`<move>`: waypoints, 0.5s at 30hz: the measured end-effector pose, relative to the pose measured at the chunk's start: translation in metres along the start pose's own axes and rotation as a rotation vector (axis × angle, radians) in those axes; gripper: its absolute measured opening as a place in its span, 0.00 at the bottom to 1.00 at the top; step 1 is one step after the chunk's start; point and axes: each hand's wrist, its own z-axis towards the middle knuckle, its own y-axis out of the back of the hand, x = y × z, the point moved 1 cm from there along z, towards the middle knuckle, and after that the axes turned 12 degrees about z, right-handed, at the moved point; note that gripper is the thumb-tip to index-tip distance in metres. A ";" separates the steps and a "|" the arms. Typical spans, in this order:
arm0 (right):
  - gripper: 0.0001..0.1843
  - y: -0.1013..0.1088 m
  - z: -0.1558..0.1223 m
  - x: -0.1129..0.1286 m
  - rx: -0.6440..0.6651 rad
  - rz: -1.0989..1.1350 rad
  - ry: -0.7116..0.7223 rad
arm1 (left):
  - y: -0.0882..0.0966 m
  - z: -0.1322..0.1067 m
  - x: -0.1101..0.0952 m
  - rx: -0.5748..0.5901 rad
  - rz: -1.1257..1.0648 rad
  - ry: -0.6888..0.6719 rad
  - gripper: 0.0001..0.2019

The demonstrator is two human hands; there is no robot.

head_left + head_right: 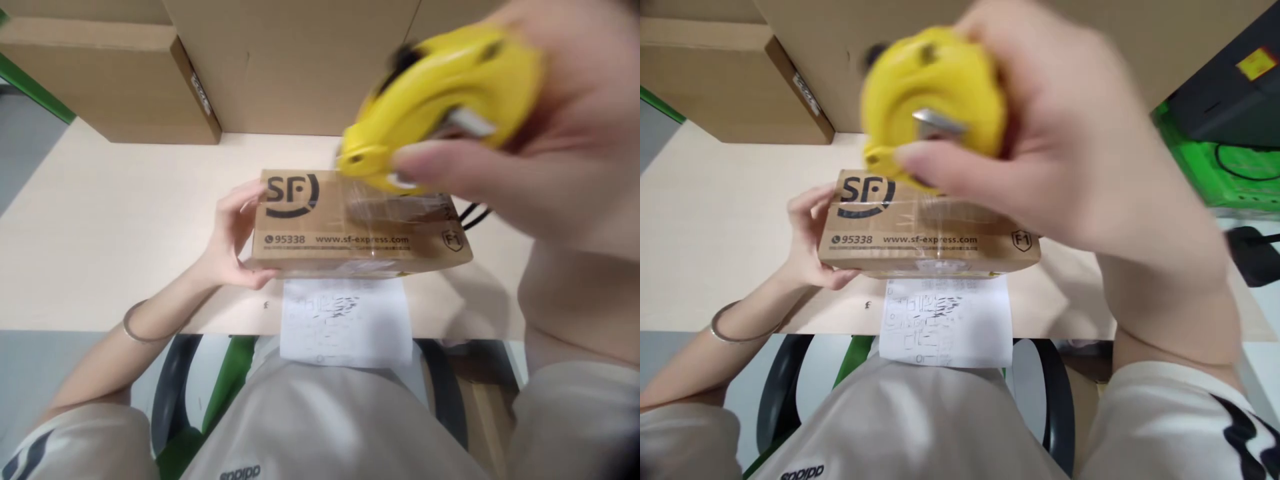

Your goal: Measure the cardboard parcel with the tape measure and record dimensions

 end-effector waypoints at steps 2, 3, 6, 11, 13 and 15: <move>0.31 -0.019 0.015 0.021 0.036 -0.087 0.232 | -0.001 -0.006 0.006 0.012 -0.021 0.055 0.55; 0.28 -0.029 0.022 0.027 0.085 -0.103 0.334 | 0.000 -0.008 0.010 0.030 -0.040 0.041 0.58; 0.19 -0.051 0.035 0.026 0.234 -0.007 0.493 | 0.003 -0.011 0.027 0.097 -0.098 -0.150 0.71; 0.13 -0.042 0.031 0.004 0.171 0.023 0.449 | 0.008 -0.011 0.048 0.159 -0.081 -0.223 0.78; 0.13 -0.036 0.027 -0.001 0.120 0.027 0.437 | 0.007 -0.009 0.048 0.138 -0.088 -0.232 0.79; 0.13 -0.034 0.027 -0.001 0.082 0.039 0.475 | 0.006 -0.008 0.043 0.121 -0.107 -0.215 0.81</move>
